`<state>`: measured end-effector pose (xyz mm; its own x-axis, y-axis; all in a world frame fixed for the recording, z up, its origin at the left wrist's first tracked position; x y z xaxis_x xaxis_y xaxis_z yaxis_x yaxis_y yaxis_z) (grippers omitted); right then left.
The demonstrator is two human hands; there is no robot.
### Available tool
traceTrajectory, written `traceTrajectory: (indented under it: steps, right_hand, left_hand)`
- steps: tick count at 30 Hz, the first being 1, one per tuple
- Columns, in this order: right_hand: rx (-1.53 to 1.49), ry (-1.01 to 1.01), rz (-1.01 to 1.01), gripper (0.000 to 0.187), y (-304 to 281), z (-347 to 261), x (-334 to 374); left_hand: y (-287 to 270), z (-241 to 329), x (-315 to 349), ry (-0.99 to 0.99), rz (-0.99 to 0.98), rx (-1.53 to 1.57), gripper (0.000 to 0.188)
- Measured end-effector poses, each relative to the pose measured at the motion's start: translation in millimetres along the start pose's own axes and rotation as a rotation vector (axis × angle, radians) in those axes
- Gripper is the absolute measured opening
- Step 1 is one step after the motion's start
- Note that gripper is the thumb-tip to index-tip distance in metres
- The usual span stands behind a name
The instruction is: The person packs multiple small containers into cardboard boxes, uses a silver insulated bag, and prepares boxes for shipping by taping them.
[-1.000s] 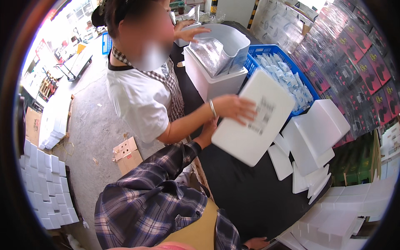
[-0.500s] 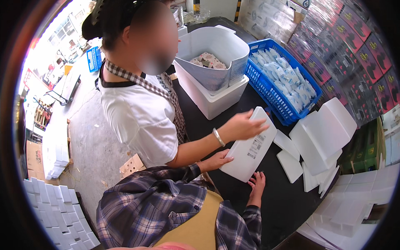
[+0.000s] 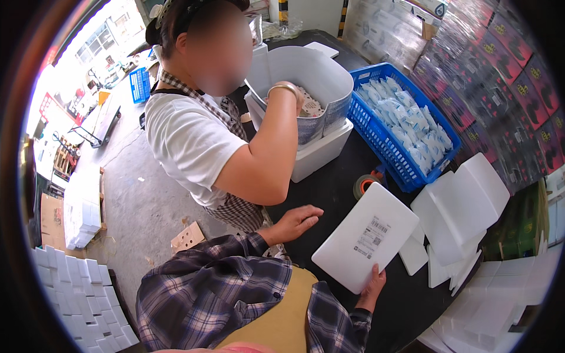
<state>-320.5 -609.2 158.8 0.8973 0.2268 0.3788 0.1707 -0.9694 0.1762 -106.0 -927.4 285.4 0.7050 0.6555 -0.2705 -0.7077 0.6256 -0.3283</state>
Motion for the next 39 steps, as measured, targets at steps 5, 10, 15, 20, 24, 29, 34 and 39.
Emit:
traceTrajectory:
  steps: [5,10,15,20,24,29,34,39]
  right_hand:
    - [0.262,-0.166,-0.01,0.041,-28,-1,-28]
    - [0.202,0.032,0.05,0.044,-56,26,-39]
    - [0.183,0.078,0.067,0.046,-48,34,-41]
    - [0.188,0.08,0.064,0.046,-46,28,-41]
    - [0.157,0.089,0.066,0.047,-53,31,-43]
    - [0.161,0.149,0.071,0.048,-49,30,-44]
    - [0.175,0.088,0.061,0.047,-49,28,-44]
    - [0.192,0.072,0.112,0.039,-56,39,-51]
  left_hand:
    - [-47,18,-52,0.238,0.359,-0.289,0.025]
    - [-78,40,-98,0.416,0.533,-0.628,0.031]
    - [-82,-28,-112,0.302,0.418,-0.718,0.033]
    - [-76,-36,-121,0.261,0.356,-0.756,0.039]
    - [-76,-24,-125,0.242,0.346,-0.724,0.044]
    - [-76,-28,-128,0.219,0.333,-0.713,0.051]
    - [-82,-6,-140,0.222,0.28,-0.737,0.064]
    - [-81,-13,-138,0.268,0.265,-0.811,0.067]
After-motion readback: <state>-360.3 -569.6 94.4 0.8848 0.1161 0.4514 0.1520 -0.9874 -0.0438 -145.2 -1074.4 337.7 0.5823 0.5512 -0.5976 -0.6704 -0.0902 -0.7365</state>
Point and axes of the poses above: each hand's wrist, its own x-axis away from the middle knuckle, its own y-axis out of the palm, z = x × y, the point moved 6 cm from there along -x, towards the middle knuckle, and after that the axes turned 11 degrees about z, right-handed, at the moved point
